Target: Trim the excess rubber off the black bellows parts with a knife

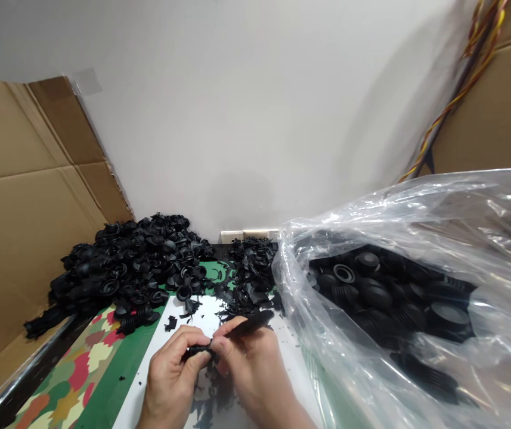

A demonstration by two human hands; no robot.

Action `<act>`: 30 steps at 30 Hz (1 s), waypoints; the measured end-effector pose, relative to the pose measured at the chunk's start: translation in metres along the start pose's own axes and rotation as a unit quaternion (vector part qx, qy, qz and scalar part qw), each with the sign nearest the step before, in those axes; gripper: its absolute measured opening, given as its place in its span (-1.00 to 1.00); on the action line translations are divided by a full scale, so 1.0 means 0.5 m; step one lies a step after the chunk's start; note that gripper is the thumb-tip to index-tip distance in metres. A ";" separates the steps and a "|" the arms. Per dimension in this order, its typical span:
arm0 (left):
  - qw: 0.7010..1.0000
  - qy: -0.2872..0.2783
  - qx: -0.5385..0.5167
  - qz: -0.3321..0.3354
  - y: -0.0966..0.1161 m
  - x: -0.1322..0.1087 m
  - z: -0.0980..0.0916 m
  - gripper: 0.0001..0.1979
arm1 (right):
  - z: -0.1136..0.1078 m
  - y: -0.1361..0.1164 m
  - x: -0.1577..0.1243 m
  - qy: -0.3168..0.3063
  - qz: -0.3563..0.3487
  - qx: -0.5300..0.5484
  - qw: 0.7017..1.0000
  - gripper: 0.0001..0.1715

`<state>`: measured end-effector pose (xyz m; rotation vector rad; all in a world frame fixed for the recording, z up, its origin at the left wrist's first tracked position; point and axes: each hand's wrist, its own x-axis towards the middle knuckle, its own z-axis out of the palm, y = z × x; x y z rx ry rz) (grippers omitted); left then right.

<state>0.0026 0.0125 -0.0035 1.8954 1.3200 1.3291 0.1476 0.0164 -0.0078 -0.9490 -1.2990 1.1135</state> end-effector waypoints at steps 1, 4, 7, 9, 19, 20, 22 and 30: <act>1.000 -0.002 0.001 -0.014 -0.001 0.001 0.000 -0.88 | 0.002 0.003 -0.002 0.001 -0.042 -0.030 0.999 -0.76; 0.999 -0.007 0.001 -0.052 -0.001 0.002 0.002 -0.92 | 0.006 0.008 -0.006 -0.002 -0.176 -0.130 0.976 -0.84; 0.998 -0.018 -0.017 -0.057 -0.001 0.002 0.003 -0.92 | 0.002 0.003 -0.002 0.001 -0.293 -0.206 0.934 -0.82; 0.999 -0.019 -0.029 -0.042 -0.001 0.001 0.003 -0.92 | -0.010 -0.002 0.006 0.036 -0.322 -0.217 0.921 -0.80; 0.999 0.013 -0.026 -0.013 0.003 0.005 0.001 -0.88 | -0.032 -0.015 0.022 0.062 -0.003 0.051 0.997 -0.66; 1.000 0.012 -0.025 -0.013 0.003 0.005 0.000 -0.87 | -0.027 -0.016 0.018 0.048 0.003 0.060 0.997 -0.66; 1.000 0.011 -0.026 -0.010 0.002 0.004 -0.001 -0.88 | -0.016 -0.015 0.012 0.031 0.007 0.068 0.997 -0.68; 1.000 -0.006 -0.024 -0.003 -0.002 0.002 0.000 -0.87 | -0.002 0.001 0.004 0.006 -0.021 0.041 0.999 -0.76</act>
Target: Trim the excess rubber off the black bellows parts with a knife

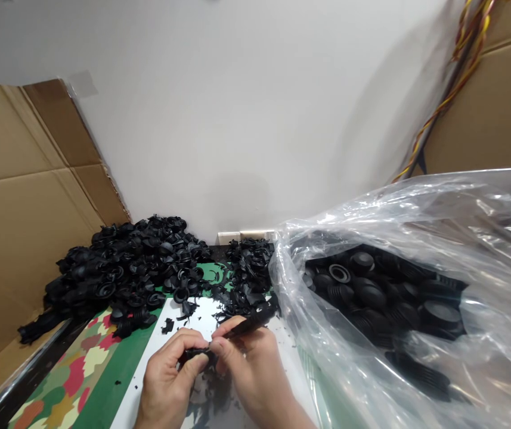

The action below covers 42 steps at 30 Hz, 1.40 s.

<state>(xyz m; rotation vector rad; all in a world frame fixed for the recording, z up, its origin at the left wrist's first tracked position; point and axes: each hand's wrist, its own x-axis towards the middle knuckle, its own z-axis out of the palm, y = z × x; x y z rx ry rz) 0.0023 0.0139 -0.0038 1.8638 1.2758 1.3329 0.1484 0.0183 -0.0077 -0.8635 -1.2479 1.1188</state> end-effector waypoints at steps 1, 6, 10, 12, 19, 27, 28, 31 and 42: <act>1.000 -0.002 0.001 0.001 0.000 0.000 0.000 -0.87 | 0.000 -0.001 0.000 0.000 -0.016 -0.015 1.000 -0.77; 1.000 -0.006 0.013 -0.012 -0.001 -0.002 0.001 -0.89 | -0.004 -0.007 -0.003 -0.002 -0.148 -0.122 0.981 -0.87; 0.999 -0.010 0.011 -0.028 -0.003 -0.005 0.001 -0.89 | -0.003 -0.004 -0.005 -0.007 -0.177 -0.136 0.975 -0.88; 0.999 -0.013 0.011 -0.032 -0.003 -0.005 0.001 -0.88 | -0.002 -0.002 -0.005 -0.004 -0.150 -0.114 0.982 -0.83; 1.000 0.003 0.004 -0.015 0.004 -0.001 0.000 -0.87 | -0.003 -0.008 0.006 -0.012 0.071 0.039 0.997 -0.70; 1.000 0.004 -0.003 -0.015 0.005 -0.003 -0.001 -0.85 | -0.006 -0.008 0.006 -0.018 0.092 0.069 0.993 -0.67; 1.000 0.005 -0.005 -0.014 0.005 -0.003 -0.001 -0.85 | -0.006 -0.009 0.006 -0.016 0.097 0.071 0.993 -0.65; 1.000 0.005 -0.009 -0.013 0.007 -0.002 -0.002 -0.84 | -0.004 -0.011 0.008 -0.013 0.106 0.079 0.991 -0.61; 0.999 -0.022 -0.007 -0.040 0.007 -0.002 0.003 -0.86 | 0.004 0.004 0.000 0.010 0.030 0.020 0.999 -0.73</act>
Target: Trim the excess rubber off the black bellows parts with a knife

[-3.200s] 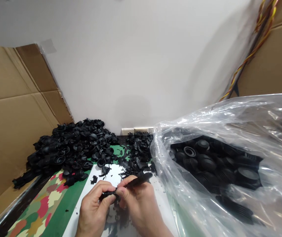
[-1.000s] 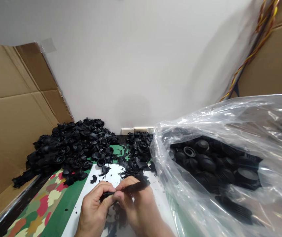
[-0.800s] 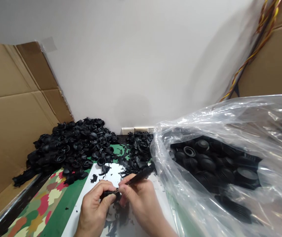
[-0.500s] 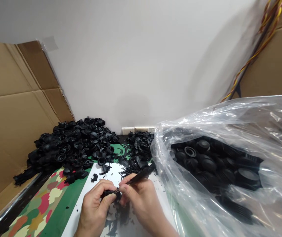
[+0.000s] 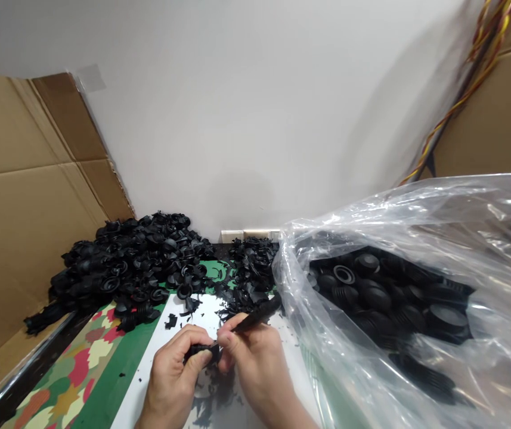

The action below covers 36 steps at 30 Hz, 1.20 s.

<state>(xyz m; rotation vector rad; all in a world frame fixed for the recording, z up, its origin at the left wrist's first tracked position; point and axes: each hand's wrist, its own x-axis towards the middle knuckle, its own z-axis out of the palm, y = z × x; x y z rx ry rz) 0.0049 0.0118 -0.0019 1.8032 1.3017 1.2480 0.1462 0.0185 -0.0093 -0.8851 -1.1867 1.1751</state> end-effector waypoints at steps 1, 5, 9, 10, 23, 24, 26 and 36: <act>1.000 -0.005 -0.001 -0.009 0.000 0.000 0.000 -0.86 | 0.000 0.001 -0.001 0.003 -0.047 -0.024 0.999 -0.77; 0.999 -0.004 -0.005 -0.034 0.002 -0.002 -0.001 -0.89 | -0.012 0.001 0.003 0.051 -0.205 -0.126 0.969 -0.87; 0.999 0.002 -0.008 -0.039 0.001 -0.005 -0.003 -0.91 | -0.024 -0.004 0.010 0.079 -0.152 -0.110 0.979 -0.86; 0.999 -0.001 -0.009 -0.040 0.000 -0.005 -0.004 -0.91 | -0.025 -0.005 0.011 0.072 -0.126 -0.093 0.985 -0.85; 1.000 -0.006 0.013 -0.026 -0.008 -0.005 -0.001 -0.90 | -0.008 -0.005 0.001 -0.005 0.004 0.012 1.000 -0.78; 1.000 -0.007 0.014 -0.024 -0.007 -0.006 -0.002 -0.90 | -0.007 -0.005 0.000 -0.004 0.005 0.011 1.000 -0.78; 1.000 -0.007 0.017 -0.018 -0.006 -0.006 -0.002 -0.90 | -0.005 -0.006 0.000 -0.004 0.008 0.009 1.000 -0.78; 0.999 -0.002 0.040 0.011 -0.003 -0.006 -0.003 -0.88 | -0.002 -0.009 0.004 -0.009 0.007 -0.013 1.000 -0.77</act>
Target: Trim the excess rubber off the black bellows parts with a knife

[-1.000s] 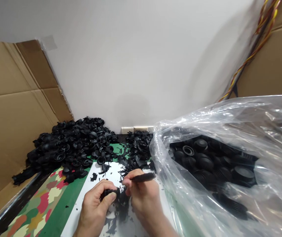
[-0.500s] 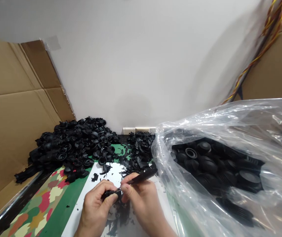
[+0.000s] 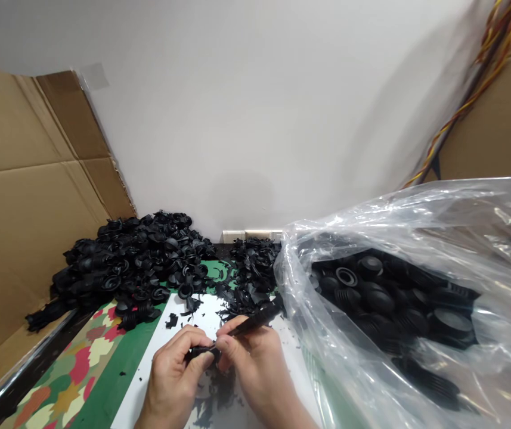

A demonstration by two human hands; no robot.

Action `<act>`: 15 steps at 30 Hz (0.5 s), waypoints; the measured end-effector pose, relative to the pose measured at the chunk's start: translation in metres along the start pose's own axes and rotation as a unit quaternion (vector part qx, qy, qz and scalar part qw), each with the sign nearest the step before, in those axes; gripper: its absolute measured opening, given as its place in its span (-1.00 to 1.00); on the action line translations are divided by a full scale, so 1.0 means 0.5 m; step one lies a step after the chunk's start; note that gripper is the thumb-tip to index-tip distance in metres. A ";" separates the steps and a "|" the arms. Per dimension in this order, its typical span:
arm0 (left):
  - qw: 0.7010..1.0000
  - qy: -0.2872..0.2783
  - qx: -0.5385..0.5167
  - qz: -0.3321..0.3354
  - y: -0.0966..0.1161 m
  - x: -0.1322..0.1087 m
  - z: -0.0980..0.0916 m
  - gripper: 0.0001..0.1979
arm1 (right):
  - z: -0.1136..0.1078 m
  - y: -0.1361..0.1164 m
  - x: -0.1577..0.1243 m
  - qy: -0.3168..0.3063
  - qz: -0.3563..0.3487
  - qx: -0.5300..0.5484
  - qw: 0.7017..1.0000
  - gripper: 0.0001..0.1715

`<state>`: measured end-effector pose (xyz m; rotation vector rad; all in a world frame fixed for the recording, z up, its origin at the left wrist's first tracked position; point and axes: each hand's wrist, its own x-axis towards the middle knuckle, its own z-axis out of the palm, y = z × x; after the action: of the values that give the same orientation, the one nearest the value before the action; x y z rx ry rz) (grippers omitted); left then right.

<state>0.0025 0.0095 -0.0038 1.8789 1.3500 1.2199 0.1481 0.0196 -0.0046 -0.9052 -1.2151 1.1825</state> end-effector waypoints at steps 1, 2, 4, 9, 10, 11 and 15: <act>1.000 0.001 0.000 0.002 0.000 0.000 0.001 -0.87 | 0.000 0.000 0.000 0.000 -0.002 -0.004 1.000 -0.77; 1.000 0.003 -0.001 0.004 -0.001 0.001 0.001 -0.87 | 0.001 0.001 0.000 -0.001 -0.005 -0.010 1.000 -0.77; 1.000 0.005 -0.002 0.002 0.000 0.002 0.002 -0.86 | 0.003 0.003 -0.002 -0.005 -0.017 -0.029 0.999 -0.79; 0.999 -0.005 -0.013 -0.031 0.003 0.000 0.005 -0.88 | 0.008 0.007 -0.012 -0.001 -0.179 -0.145 0.973 -0.83; 0.999 -0.004 -0.020 -0.037 0.004 -0.001 0.005 -0.88 | 0.005 0.007 -0.011 0.001 -0.222 -0.174 0.960 -0.83; 0.999 -0.005 -0.029 -0.042 0.004 -0.002 0.006 -0.88 | 0.000 0.008 -0.009 0.009 -0.254 -0.198 0.947 -0.83; 0.998 -0.010 -0.059 -0.034 0.006 -0.003 0.009 -0.91 | -0.039 0.009 0.014 0.120 -0.214 -0.231 0.942 -0.87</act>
<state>0.0076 0.0075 -0.0042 1.7453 1.2917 1.2160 0.1664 0.0288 -0.0105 -1.0244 -1.4218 0.4291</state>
